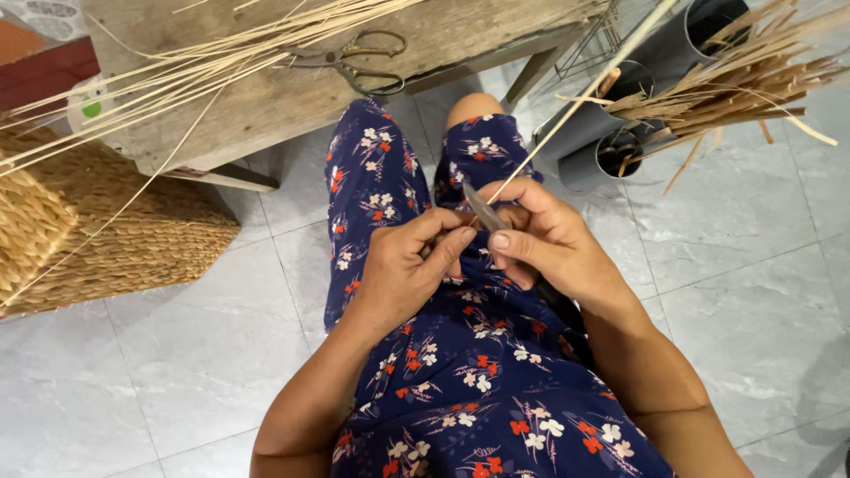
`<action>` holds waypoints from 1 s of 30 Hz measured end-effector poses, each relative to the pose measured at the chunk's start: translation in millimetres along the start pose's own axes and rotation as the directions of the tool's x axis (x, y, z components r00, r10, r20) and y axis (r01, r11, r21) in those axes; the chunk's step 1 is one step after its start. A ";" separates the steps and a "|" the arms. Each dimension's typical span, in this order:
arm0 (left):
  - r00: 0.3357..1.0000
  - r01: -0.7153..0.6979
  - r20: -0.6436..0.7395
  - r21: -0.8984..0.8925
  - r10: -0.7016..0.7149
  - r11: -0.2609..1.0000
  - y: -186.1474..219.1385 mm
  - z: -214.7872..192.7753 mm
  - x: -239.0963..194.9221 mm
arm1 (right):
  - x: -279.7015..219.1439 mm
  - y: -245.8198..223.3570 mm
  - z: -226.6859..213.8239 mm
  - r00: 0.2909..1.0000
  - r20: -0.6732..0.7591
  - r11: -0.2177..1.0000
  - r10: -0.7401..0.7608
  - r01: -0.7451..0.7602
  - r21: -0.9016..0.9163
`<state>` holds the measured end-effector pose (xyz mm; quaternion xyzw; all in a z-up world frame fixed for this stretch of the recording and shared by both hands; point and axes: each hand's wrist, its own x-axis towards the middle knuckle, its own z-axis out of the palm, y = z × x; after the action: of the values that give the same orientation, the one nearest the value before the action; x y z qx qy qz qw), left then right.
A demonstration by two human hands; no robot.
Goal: The person sits on the floor and uses a knife to sharpen the ends of thin wooden sticks. They repeatedly pick up sticks, hold them against the blade, and scrape the wood to create a point, then place the sharpened sticks on a wooden board.
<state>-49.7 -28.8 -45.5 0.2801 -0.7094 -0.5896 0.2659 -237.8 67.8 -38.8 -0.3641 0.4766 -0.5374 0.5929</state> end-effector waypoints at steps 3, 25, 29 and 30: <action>0.999 -0.035 -0.003 0.025 0.035 0.999 3.0 7.3 4.8 | -4.9 -2.5 -0.4 1.000 -0.012 1.000 -0.027 0.027 -0.009; 0.906 -0.413 0.022 0.267 0.423 0.871 6.4 23.2 -6.9 | -26.1 -2.7 -1.5 0.997 -0.067 0.998 -0.043 0.045 0.033; 0.926 -0.370 0.022 0.245 0.377 0.896 5.2 18.6 -10.8 | -23.2 -4.6 -1.8 0.999 -0.023 1.000 -0.022 0.022 0.016; 0.922 -0.378 0.013 0.254 0.388 0.890 4.9 18.2 -12.1 | -22.4 -3.3 -1.3 1.000 -0.020 1.000 -0.017 0.018 0.012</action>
<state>-54.5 -7.0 -44.2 0.1772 -0.8144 -0.4255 0.3525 -239.3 89.4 -32.2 -0.3595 0.4760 -0.5488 0.5856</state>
